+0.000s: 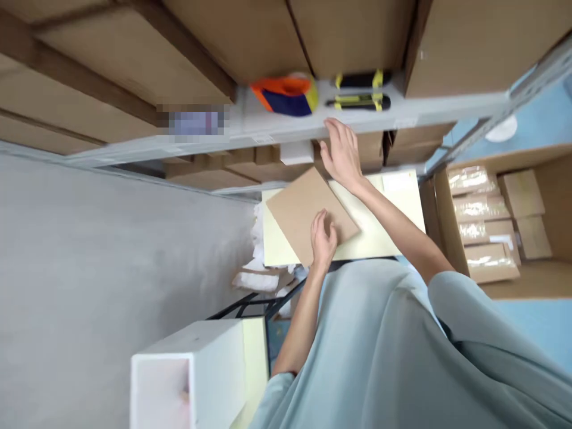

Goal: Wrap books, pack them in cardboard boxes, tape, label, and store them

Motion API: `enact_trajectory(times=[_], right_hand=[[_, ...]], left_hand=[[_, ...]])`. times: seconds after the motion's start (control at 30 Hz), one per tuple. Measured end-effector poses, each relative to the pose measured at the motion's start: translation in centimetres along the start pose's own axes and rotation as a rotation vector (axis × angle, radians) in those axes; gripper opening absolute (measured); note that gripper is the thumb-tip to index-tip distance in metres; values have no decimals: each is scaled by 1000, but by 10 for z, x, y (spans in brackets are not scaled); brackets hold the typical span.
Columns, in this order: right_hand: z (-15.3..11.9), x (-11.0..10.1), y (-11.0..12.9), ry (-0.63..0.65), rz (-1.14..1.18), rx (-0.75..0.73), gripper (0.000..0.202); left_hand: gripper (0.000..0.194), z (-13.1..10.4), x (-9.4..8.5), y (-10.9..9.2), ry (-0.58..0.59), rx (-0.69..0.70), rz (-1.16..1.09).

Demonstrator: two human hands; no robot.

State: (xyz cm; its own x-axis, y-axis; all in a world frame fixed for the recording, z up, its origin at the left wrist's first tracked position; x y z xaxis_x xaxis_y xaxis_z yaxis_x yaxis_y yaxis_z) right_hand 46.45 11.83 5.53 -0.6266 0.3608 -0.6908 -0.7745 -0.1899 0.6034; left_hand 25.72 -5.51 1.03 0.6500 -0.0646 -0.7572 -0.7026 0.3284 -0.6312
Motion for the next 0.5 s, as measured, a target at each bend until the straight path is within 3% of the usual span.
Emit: enact_trajectory(times=[0.07,0.17,0.27,0.37,0.5], right_hand=[[-89,-1,-24,35,82,170,66],[-219,-7,-39,179,182,503,67],[-304,-4,-36,347,300,731,72],[-334,10,-24,449,504,807,78],[-325,33,-17,433,728,830,90]], left_hand=[[47,-21,16,1,72,5,28],[48,-41,35,2,164,34,92],[53,-49,48,9,235,47,160],[56,-53,54,17,267,38,192],[60,-58,54,24,284,14,161]])
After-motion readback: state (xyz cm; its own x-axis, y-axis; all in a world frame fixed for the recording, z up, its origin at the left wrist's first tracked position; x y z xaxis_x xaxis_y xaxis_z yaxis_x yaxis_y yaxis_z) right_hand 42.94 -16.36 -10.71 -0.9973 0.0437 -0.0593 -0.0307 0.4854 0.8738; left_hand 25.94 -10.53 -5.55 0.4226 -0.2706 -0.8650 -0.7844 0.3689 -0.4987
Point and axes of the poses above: each hand's wrist, its own z-axis towards the middle knuckle, its own x-axis out of the palm, y = z × x, the point moved 2 cm from there along z, towards the middle knuckle, and after that the axes turned 1 degree about -z, right-handed, at the moved point
